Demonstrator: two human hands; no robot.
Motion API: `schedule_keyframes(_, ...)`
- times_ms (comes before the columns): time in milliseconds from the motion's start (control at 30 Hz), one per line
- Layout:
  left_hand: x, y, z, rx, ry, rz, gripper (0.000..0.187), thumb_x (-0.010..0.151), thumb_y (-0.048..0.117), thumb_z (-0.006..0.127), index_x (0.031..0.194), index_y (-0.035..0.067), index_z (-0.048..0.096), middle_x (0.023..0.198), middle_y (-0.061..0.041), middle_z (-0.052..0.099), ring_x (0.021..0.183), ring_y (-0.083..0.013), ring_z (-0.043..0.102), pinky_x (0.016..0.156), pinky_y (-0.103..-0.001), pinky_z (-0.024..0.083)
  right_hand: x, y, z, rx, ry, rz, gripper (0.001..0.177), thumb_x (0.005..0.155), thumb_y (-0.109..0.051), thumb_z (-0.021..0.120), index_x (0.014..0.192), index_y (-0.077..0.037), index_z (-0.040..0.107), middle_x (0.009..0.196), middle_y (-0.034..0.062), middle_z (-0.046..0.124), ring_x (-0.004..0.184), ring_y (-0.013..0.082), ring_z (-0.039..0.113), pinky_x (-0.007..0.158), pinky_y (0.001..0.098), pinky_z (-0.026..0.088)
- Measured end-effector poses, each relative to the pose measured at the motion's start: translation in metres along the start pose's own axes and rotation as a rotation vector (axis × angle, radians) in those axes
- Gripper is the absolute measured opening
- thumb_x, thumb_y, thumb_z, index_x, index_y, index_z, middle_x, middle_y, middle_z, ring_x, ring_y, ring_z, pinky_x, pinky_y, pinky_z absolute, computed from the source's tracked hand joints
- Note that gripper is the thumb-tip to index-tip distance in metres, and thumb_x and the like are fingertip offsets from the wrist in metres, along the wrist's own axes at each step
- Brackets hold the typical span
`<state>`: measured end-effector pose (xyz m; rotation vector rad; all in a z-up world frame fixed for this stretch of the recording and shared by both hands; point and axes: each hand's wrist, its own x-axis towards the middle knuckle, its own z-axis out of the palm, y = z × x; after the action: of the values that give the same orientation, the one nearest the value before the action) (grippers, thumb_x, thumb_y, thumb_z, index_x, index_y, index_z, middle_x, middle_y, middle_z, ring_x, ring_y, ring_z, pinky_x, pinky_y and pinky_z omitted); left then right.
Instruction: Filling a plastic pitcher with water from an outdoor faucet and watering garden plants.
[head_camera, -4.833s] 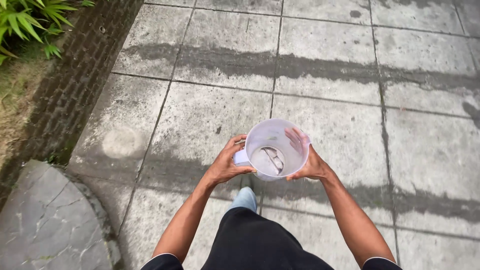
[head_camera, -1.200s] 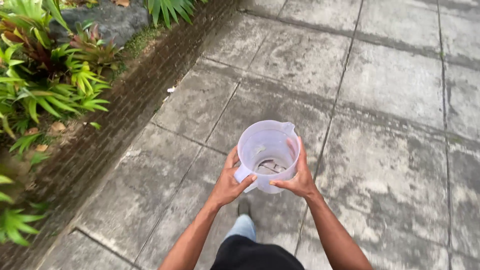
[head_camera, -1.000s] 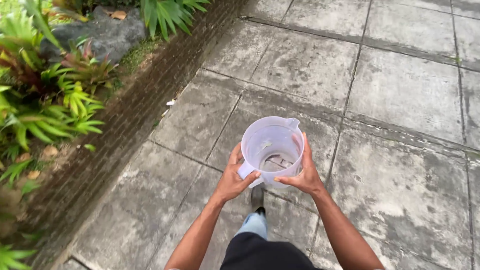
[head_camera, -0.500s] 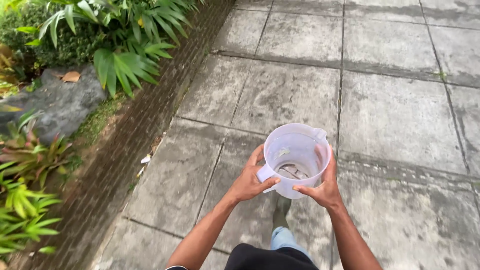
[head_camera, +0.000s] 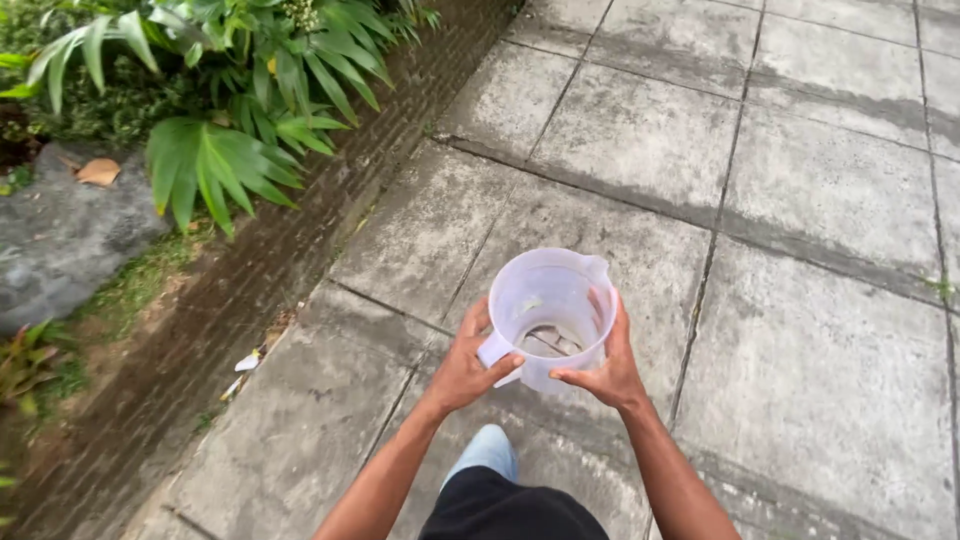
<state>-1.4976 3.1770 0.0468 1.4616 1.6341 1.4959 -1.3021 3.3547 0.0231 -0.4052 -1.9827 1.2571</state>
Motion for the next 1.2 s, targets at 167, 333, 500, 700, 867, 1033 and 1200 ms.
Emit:
schedule_keyframes(167, 0.166, -0.073, -0.009, -0.059, 0.023, -0.027, 0.046, 0.088, 0.033, 0.078, 0.123, 0.004, 0.073, 0.165, -0.019, 0.025, 0.147, -0.0349, 0.040, 0.117, -0.047, 0.039, 0.150, 0.103, -0.033, -0.014, -0.024, -0.027, 0.151, 0.049, -0.042, 0.099, 0.163, -0.004, 0.008, 0.162, 0.0228, 0.029, 0.152, 0.0352, 0.032, 0.124, 0.0489, 0.030)
schedule_keyframes(333, 0.335, -0.137, -0.019, -0.222, -0.025, -0.088, 0.059, 0.090, 0.034, 0.076, 0.138, 0.009, 0.052, 0.162, -0.018, 0.033, 0.141, -0.0334, 0.047, 0.106, -0.047, 0.046, 0.292, 0.177, -0.074, -0.054, 0.006, -0.025, 0.150, 0.052, -0.046, 0.098, 0.163, -0.003, 0.008, 0.162, 0.0231, 0.032, 0.152, 0.0359, 0.033, 0.123, 0.0484, 0.031)
schedule_keyframes(500, 0.524, -0.181, -0.014, -0.267, -0.045, -0.112, 0.033, 0.096, 0.037, 0.070, 0.101, 0.005, 0.067, 0.163, -0.017, 0.038, 0.123, -0.0306, 0.056, 0.096, -0.043, 0.051, 0.428, 0.241, -0.139, -0.198, 0.101, -0.046, 0.149, 0.048, -0.046, 0.097, 0.162, -0.003, 0.013, 0.160, 0.0227, 0.033, 0.151, 0.0359, 0.035, 0.124, 0.0481, 0.030)
schedule_keyframes(700, 0.721, -0.249, 0.011, -0.204, -0.126, -0.101, 0.047, 0.094, 0.034, 0.071, 0.062, 0.001, 0.067, 0.161, -0.018, 0.032, 0.139, -0.0304, 0.049, 0.103, -0.042, 0.047, 0.566, 0.351, -0.209, -0.142, 0.194, -0.004, 0.149, 0.053, -0.052, 0.096, 0.163, 0.000, 0.009, 0.163, 0.0224, 0.030, 0.152, 0.0352, 0.034, 0.125, 0.0473, 0.031)
schedule_keyframes(867, 0.887, -0.302, 0.037, -0.172, -0.106, -0.134, 0.042, 0.094, 0.032, 0.072, 0.072, -0.004, 0.072, 0.163, -0.019, 0.032, 0.125, -0.0256, 0.052, 0.092, -0.038, 0.051, 0.704, 0.456, -0.280, -0.203, 0.150, -0.025, 0.150, 0.051, -0.049, 0.096, 0.162, 0.001, 0.010, 0.162, 0.0211, 0.030, 0.152, 0.0338, 0.035, 0.125, 0.0474, 0.032)
schedule_keyframes(1033, 1.050, -0.343, 0.037, -0.237, -0.041, -0.194, 0.037, 0.093, 0.029, 0.070, 0.094, -0.008, 0.074, 0.160, -0.017, 0.041, 0.093, -0.0175, 0.066, 0.068, -0.030, 0.055, 0.864, 0.541, -0.335, -0.168, 0.105, -0.078, 0.150, 0.053, -0.048, 0.098, 0.163, 0.002, 0.007, 0.164, 0.0215, 0.028, 0.154, 0.0339, 0.034, 0.126, 0.0471, 0.032)
schedule_keyframes(1200, 1.188, -0.403, 0.031, -0.276, 0.133, -0.269, 0.042, 0.091, 0.024, 0.072, 0.121, -0.005, 0.066, 0.150, -0.016, 0.051, 0.088, -0.0125, 0.065, 0.066, -0.027, 0.055, 1.023, 0.607, -0.371, -0.099, -0.034, -0.031, 0.150, 0.052, -0.045, 0.099, 0.162, 0.001, 0.009, 0.162, 0.0213, 0.030, 0.152, 0.0332, 0.035, 0.124, 0.0462, 0.033)
